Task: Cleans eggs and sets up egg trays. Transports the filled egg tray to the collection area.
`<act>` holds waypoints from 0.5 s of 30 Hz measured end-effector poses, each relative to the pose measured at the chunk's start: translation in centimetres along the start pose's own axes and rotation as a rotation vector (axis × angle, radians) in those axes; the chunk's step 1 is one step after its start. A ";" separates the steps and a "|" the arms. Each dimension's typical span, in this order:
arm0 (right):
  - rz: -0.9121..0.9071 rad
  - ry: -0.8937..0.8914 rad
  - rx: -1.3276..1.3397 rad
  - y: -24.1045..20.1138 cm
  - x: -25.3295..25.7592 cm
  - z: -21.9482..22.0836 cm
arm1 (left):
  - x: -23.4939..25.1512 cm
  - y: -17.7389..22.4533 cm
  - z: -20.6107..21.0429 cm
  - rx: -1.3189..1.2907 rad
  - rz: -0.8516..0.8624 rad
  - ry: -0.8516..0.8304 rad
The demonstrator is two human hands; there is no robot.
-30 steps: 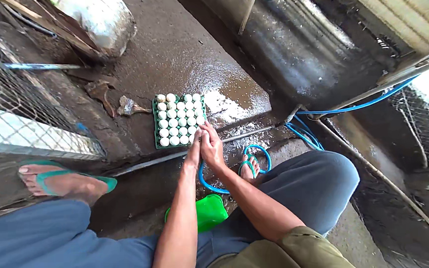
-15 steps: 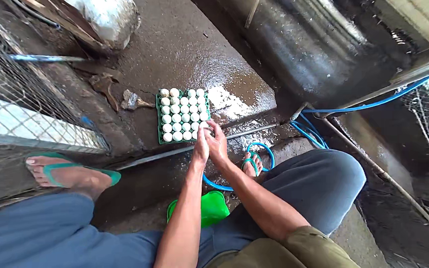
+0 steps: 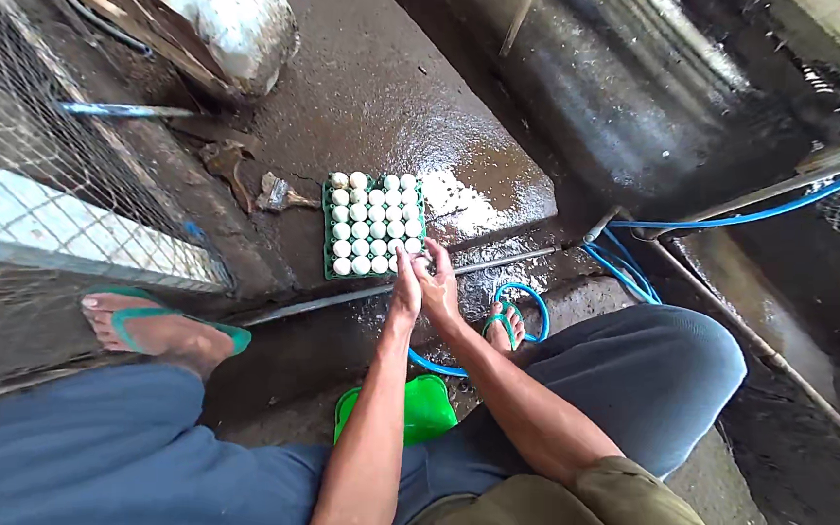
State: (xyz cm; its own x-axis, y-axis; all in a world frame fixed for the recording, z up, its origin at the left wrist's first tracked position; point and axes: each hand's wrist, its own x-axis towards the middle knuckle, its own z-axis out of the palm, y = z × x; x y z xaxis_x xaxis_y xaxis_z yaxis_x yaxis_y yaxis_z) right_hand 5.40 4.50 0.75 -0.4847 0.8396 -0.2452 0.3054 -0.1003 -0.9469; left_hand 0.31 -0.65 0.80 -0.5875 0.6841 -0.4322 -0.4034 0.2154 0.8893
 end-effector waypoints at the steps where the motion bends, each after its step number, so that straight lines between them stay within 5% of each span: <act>1: -0.025 -0.021 0.012 0.1 0.3 -0.1 | 0.2 0.0 0.0 -0.002 -0.001 0.006; 12: 0.075 0.003 0.170 -0.1 2.3 -1.1 | 0.2 0.0 1.0 0.062 -0.054 0.028; 15: -0.025 -0.005 0.094 -0.4 0.7 -0.6 | -0.1 0.3 0.1 0.016 -0.056 -0.011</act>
State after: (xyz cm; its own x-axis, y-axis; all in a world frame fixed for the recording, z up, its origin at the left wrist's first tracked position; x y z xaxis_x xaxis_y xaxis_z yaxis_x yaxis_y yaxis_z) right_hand 5.48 5.42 1.10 -0.4955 0.8397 -0.2223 0.2154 -0.1291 -0.9679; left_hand 0.38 -0.58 1.10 -0.5563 0.6782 -0.4802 -0.4243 0.2650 0.8659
